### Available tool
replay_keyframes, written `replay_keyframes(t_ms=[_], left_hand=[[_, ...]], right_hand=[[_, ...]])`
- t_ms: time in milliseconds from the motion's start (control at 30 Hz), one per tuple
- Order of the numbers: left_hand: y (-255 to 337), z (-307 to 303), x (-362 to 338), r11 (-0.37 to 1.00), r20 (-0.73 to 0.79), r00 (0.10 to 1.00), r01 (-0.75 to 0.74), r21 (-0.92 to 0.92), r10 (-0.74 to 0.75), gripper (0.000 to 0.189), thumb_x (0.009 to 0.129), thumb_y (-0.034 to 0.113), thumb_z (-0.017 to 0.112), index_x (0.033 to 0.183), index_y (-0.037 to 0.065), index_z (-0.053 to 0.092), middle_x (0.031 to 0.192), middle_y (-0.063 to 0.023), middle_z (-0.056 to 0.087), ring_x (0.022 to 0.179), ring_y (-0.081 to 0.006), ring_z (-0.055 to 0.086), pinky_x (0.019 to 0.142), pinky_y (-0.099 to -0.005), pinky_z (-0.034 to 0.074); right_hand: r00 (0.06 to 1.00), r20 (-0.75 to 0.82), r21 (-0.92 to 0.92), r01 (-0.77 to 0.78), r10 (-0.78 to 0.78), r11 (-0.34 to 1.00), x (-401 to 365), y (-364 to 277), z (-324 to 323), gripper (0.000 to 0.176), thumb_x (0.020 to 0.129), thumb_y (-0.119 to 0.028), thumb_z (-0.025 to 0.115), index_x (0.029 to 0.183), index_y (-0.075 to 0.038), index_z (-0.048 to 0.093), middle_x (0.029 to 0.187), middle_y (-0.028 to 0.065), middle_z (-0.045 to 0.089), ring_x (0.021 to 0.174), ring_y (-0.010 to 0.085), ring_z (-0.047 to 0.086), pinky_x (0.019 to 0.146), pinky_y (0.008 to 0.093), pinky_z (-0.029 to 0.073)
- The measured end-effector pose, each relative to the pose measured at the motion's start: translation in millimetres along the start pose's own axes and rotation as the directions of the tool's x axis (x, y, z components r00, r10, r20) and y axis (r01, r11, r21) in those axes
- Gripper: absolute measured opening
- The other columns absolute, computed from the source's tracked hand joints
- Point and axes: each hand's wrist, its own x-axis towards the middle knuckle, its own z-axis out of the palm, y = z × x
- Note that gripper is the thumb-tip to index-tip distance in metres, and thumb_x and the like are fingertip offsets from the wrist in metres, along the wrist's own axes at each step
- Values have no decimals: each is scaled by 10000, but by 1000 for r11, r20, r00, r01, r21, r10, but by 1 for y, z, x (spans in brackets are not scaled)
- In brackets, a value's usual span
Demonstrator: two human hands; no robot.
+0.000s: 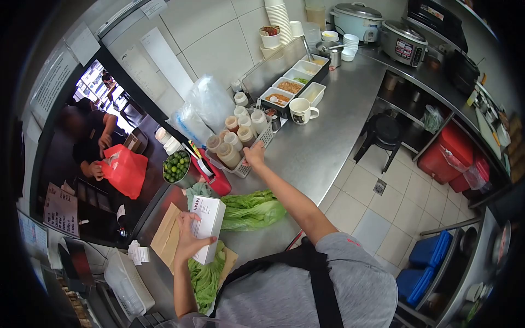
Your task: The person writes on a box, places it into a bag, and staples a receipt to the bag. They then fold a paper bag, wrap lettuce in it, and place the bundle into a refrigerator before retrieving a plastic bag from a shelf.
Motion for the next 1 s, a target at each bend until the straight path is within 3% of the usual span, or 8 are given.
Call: replay_keyframes(t_ms=[133,333,433,500,567,667,767,1000], left_hand=[[6,-2,2,1000,12,1000,-26,16,26,663,462,186,819,975,111,405,1026,-128,309,1072,-318,348,948,-396,322],[34,11,42,989,64,987,-149,5,149,675,452,224,821,990,134,424,1081,-139,340,1085,-343,365,935,-409,324],[54,32,83,947,41,947,-320,29,319,663,453,266,817,989,155,444,1113,-145,351,1097,-357,370,930,-418,325],[64,54,115,932,71,929,-363,-2,363,647,455,300,812,985,171,465,1125,-148,351,1101,-354,369,925,-437,324],[69,84,148,889,97,886,-457,15,454,663,470,300,817,1008,148,463,1113,-138,355,1094,-348,384,911,-415,352],[79,127,185,868,209,859,-491,81,466,657,459,337,809,1002,193,468,1146,-136,341,1120,-380,339,926,-466,300],[59,176,218,829,286,817,-548,109,502,648,439,348,800,982,220,471,1161,-137,333,1112,-404,317,917,-489,276],[-2,239,225,822,326,799,-561,102,505,651,536,326,802,1101,213,499,1286,-192,304,1228,-420,244,996,-517,224]], right_hand=[[995,-104,25,13,-10,1000,-23,-7,16,449,793,-27,573,1073,2,223,1036,248,410,467,270,579,392,398,547],[1000,12,81,-27,26,996,-21,-4,5,514,752,-83,627,1112,20,276,1100,257,376,572,316,611,429,358,551],[963,143,-143,246,-226,959,23,42,-8,460,738,-141,698,1023,-5,364,872,195,491,680,289,631,515,354,547],[840,519,475,-130,-158,870,41,79,-29,354,918,-343,411,1093,-44,485,1027,157,560,932,260,606,836,399,486],[768,626,596,-360,-134,718,-7,50,-68,436,941,-320,380,1280,-51,435,1220,127,537,1014,267,582,897,409,467],[945,308,495,-260,113,829,-52,27,-143,310,922,-185,444,1213,-81,470,1171,116,552,1030,246,582,818,368,514],[985,23,561,-154,171,813,-67,45,-215,236,897,-133,475,1125,-73,468,1057,89,499,974,260,579,786,397,494],[996,-45,221,-64,76,973,-138,23,-252,257,902,-288,515,1037,-83,589,982,46,589,855,155,591,688,293,468]])
